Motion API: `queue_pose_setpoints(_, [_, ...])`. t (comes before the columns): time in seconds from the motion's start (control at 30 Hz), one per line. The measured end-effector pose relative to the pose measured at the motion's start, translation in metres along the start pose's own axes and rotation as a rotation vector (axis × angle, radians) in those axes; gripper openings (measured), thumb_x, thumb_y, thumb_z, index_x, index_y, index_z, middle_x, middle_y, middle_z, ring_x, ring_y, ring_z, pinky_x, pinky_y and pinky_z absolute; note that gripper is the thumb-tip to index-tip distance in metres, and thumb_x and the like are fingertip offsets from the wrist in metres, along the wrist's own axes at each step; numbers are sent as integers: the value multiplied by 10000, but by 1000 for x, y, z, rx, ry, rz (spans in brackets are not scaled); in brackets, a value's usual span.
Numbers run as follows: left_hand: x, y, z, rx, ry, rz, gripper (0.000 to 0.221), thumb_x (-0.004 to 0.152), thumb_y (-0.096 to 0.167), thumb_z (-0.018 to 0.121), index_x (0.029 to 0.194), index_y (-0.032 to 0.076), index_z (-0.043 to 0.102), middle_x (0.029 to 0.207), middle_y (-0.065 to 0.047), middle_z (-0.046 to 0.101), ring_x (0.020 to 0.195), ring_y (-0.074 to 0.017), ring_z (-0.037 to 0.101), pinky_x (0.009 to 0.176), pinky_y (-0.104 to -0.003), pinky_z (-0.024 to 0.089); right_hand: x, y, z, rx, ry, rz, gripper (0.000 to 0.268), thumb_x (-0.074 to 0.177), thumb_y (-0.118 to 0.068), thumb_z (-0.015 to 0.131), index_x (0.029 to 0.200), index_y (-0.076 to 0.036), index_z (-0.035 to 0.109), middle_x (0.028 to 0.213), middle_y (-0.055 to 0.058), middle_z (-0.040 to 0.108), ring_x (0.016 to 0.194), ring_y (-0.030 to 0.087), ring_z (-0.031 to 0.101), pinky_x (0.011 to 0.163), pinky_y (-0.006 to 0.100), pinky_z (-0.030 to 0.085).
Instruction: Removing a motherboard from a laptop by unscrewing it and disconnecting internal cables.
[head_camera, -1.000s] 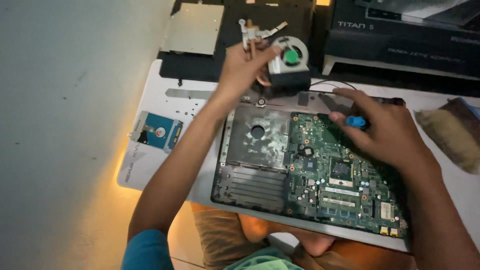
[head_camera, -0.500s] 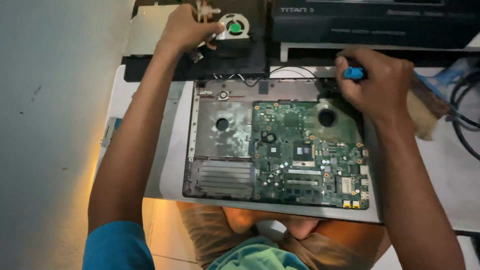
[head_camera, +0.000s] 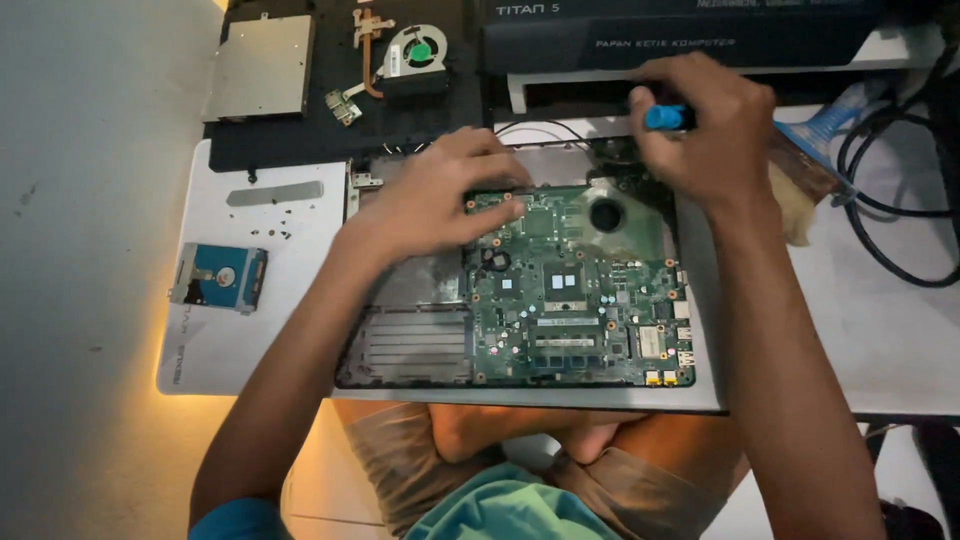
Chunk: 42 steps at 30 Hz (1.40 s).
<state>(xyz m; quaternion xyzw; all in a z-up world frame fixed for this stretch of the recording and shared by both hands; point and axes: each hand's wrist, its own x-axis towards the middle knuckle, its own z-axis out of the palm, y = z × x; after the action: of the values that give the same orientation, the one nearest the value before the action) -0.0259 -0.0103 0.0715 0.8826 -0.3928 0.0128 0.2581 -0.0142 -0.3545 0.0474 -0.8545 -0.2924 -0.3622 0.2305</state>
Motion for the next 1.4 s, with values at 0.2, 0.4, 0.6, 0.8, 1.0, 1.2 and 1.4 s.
queue_pose_setpoints(0.2, [16,-55,22,73,200,211,155,1057,111,711,1145,70,831,1094,-125,717,1043,-346,660,986,-475,529,-6,8,5,-21,-22,-22,194,1110,81,927,1302,81,951,1117,175,909,780,258,725,729,386,535])
queue_pose_setpoints(0.4, [2,-61,25,-160,235,80,133,1036,97,763,1114,95,871,1217,-78,702,1153,-302,673,1017,-423,565,-4,-11,14,-11,-157,47,143,1118,20,938,1255,57,943,1028,161,866,705,273,661,704,404,512])
queue_pose_setpoints(0.6, [3,-46,22,-145,376,152,101,940,-3,822,1022,55,827,1124,-87,715,983,-291,643,905,-418,562,-16,-4,20,103,-162,146,120,1150,49,848,1227,109,919,932,166,792,674,246,578,683,390,453])
queue_pose_setpoints(0.8, [5,-39,22,-4,342,145,18,995,58,793,989,48,806,1107,-80,689,976,-255,610,910,-390,513,-32,30,24,785,253,711,606,1188,-616,522,1197,-44,724,1060,96,715,878,199,687,844,348,604])
queue_pose_setpoints(1.0, [8,-43,28,121,364,205,86,1037,109,784,964,72,757,1070,-54,649,965,-270,608,851,-417,485,-29,29,35,814,44,815,684,1120,-646,435,906,-92,775,760,100,673,654,275,646,762,367,549])
queue_pose_setpoints(1.2, [7,-56,42,183,372,242,137,1113,202,768,1007,116,775,1043,-25,611,976,-290,631,831,-437,492,-7,-34,52,848,-117,712,436,1237,-333,614,1063,11,818,645,120,593,494,194,572,535,319,466])
queue_pose_setpoints(1.4, [8,-59,42,197,327,249,146,1109,225,739,996,135,762,1060,-32,620,1004,-299,639,856,-430,495,-3,-40,56,899,-170,671,298,1209,-254,686,1126,-11,835,715,137,706,529,160,620,557,294,493])
